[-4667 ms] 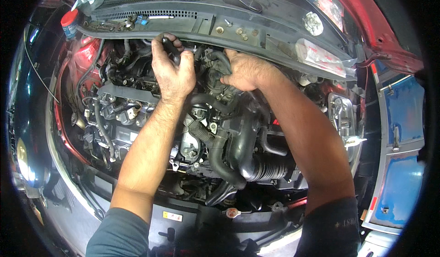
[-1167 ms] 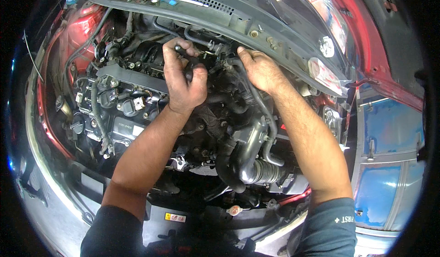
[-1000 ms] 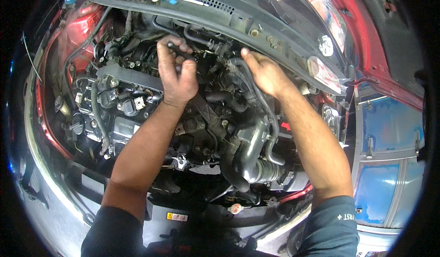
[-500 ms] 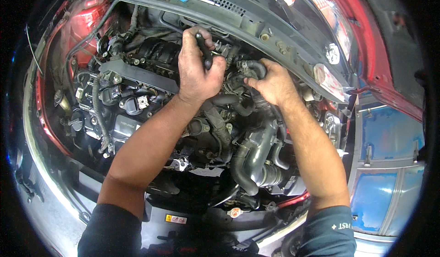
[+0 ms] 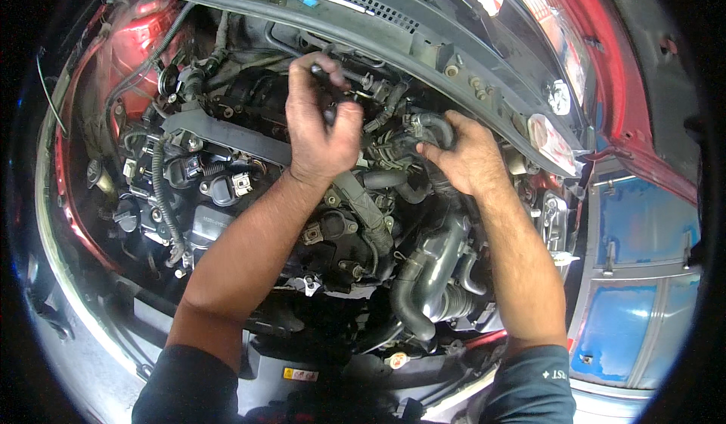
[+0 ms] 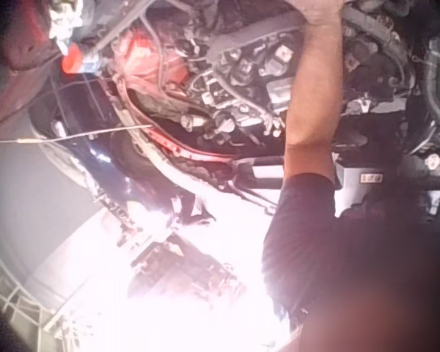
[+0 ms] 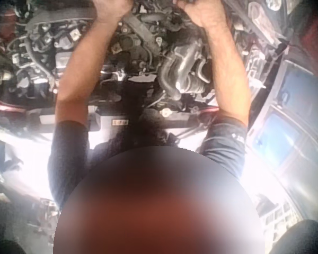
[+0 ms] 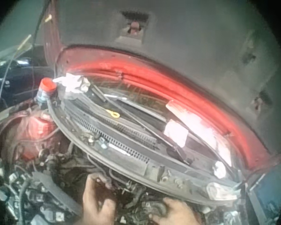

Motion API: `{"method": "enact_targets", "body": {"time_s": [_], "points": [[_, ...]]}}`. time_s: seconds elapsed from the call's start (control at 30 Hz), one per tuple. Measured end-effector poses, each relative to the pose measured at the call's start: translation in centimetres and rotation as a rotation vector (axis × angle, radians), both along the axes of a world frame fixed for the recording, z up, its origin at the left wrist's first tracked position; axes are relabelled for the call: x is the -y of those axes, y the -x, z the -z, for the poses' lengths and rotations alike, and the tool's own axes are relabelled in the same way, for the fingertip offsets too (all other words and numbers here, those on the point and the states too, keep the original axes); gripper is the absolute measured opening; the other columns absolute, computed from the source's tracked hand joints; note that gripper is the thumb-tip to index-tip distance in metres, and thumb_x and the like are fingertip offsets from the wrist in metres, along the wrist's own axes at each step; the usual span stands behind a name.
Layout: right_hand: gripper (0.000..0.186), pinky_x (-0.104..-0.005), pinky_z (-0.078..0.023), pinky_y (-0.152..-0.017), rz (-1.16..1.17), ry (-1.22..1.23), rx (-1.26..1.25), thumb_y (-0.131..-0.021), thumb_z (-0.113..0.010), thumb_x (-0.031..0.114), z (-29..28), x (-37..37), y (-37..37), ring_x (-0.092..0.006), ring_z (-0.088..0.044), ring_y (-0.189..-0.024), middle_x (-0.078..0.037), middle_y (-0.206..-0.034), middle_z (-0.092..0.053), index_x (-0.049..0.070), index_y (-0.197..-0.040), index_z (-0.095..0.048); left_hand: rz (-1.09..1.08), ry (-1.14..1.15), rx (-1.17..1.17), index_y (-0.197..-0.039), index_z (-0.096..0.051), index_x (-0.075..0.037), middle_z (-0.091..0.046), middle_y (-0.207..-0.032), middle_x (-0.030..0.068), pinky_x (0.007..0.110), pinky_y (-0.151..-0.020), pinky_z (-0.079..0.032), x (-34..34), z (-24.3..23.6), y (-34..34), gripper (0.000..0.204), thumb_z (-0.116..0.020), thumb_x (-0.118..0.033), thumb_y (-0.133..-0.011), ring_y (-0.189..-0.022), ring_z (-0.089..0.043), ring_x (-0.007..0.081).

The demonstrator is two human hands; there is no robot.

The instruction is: The person removes a large black air intake hose from the engine bay, then uses pliers to loosen and remove a hose clamp. They reposition the hose and reattach the clamp, tightening it by hand and with pliers. The person works on the engine bay of a red car in a garage.

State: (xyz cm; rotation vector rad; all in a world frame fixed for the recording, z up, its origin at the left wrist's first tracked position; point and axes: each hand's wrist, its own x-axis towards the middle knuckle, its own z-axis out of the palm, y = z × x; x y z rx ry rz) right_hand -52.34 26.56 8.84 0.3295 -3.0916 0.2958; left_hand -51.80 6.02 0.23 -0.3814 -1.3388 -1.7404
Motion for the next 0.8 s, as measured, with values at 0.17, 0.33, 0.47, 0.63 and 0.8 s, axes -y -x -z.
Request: {"method": "enact_targets", "body": {"time_s": [0.17,0.33,0.47,0.63,0.8], "points": [[0.069,-0.0375,-0.051,-0.097,-0.033,0.051,0.000,-0.074,-0.087,0.032,-0.8,-0.4,-0.3,-0.0334,-0.067,-0.108,-0.022,-0.115,-0.069,-0.005,-0.125,-0.061,-0.097,0.076,0.105,-0.111,-0.046,-0.001,-0.051,-0.084,0.0045,0.024,-0.052,-0.038,-0.7,-2.1,1.0,0.037,-0.057,0.002,-0.076,-0.061,-0.044,0.0084],[0.055,-0.0443,-0.053,-0.091,-0.084,0.034,-0.065,-0.074,-0.083,0.031,-0.3,-0.1,-0.2,-0.0393,-0.067,-0.103,-0.024,-0.107,-0.069,0.000,-0.115,-0.066,-0.073,0.133,-0.040,-0.112,-0.047,-0.002,-0.050,-0.086,0.0047,0.025,-0.055,-0.041,-0.7,-1.9,0.2,0.039,-0.057,0.000,-0.074,-0.064,-0.046,0.0103],[0.054,-0.0467,-0.053,-0.091,-0.055,0.000,-0.060,-0.075,-0.081,0.033,0.4,0.3,0.0,-0.0412,-0.065,-0.104,-0.023,-0.106,-0.069,0.000,-0.115,-0.065,-0.036,0.125,-0.045,-0.113,-0.047,-0.002,-0.050,-0.093,0.0057,0.023,-0.062,-0.043,-0.8,-1.3,0.2,0.039,-0.056,0.000,-0.075,-0.076,-0.048,0.0096],[0.050,-0.0467,-0.053,-0.089,-0.097,0.024,-0.102,-0.075,-0.081,0.034,0.5,0.0,0.2,-0.0415,-0.066,-0.100,-0.024,-0.098,-0.069,0.001,-0.110,-0.065,0.027,0.029,-0.011,-0.116,-0.046,-0.003,-0.051,-0.095,0.0053,0.022,-0.064,-0.044,-0.1,-1.5,0.7,0.041,-0.056,0.001,-0.077,-0.076,-0.050,0.0098],[0.050,-0.0460,-0.053,-0.090,-0.125,0.089,-0.003,-0.075,-0.082,0.034,0.2,-0.7,0.6,-0.0415,-0.066,-0.101,-0.024,-0.098,-0.069,0.001,-0.108,-0.065,0.001,0.056,0.036,-0.116,-0.046,-0.004,-0.051,-0.093,0.0047,0.023,-0.062,-0.045,-1.1,-1.5,0.2,0.042,-0.058,0.001,-0.076,-0.071,-0.049,0.0093]]}}
